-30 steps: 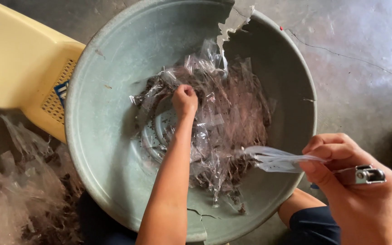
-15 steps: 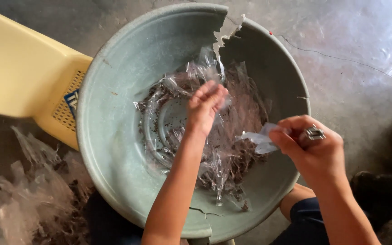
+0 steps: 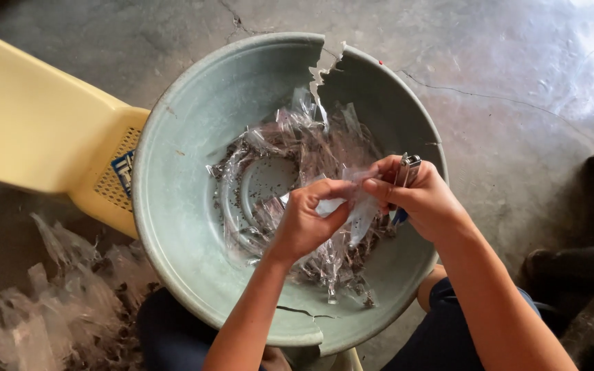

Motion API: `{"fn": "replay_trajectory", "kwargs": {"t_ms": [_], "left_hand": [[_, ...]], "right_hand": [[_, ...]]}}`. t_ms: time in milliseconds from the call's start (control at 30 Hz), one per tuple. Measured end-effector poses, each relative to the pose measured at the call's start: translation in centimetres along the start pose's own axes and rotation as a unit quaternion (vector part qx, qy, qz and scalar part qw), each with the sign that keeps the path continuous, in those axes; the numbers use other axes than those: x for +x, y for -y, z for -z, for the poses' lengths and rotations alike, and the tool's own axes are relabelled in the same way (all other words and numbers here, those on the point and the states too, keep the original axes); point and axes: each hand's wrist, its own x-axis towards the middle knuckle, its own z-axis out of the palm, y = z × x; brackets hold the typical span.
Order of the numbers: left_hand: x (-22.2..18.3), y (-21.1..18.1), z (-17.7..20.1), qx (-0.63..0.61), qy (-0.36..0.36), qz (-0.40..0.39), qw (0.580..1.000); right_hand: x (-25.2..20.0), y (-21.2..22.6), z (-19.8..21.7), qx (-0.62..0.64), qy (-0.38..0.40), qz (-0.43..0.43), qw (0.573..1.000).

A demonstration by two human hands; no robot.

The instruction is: Sealing the ends of small plastic wrappers using a lighter

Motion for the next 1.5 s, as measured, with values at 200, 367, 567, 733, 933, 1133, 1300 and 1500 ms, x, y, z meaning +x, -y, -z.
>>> {"fn": "replay_trajectory", "kwargs": {"t_ms": [200, 367, 567, 733, 933, 1133, 1300, 1500], "left_hand": [[-0.8, 0.7, 0.7, -0.066, 0.067, -0.035, 0.995], [-1.4, 0.4, -2.9, -0.114, 0.129, 0.061, 0.983], [-2.3, 2.9, -2.9, -0.128, 0.109, 0.128, 0.977], [-2.3, 2.9, -1.9, -0.039, 0.089, 0.133, 0.986], [-3.5, 2.8, -1.1, 0.114, 0.126, 0.126, 0.977], [-7.0, 3.9, -2.7, -0.075, 0.161, 0.18, 0.967], [-13.9, 3.7, 6.4, -0.029, 0.169, 0.266, 0.948], [-28.4, 5.8, 31.3, 0.111, -0.346, 0.354, 0.862]], "right_hand": [[-0.2, 0.9, -0.8, -0.013, 0.024, 0.025, 0.999], [1.0, -0.7, -0.2, -0.125, -0.022, 0.067, 0.99], [1.1, 0.7, -1.6, 0.132, -0.13, -0.008, 0.983], [0.6, -2.4, -3.9, 0.212, -0.189, -0.071, 0.956], [-0.5, -0.8, -5.6, 0.192, -0.118, -0.078, 0.971], [2.2, -4.3, -4.2, 0.06, -0.192, 0.012, 0.979], [4.6, -6.1, 0.9, -0.022, -0.243, 0.003, 0.97], [3.9, -5.5, 1.1, -0.012, -0.276, -0.139, 0.951]]}}
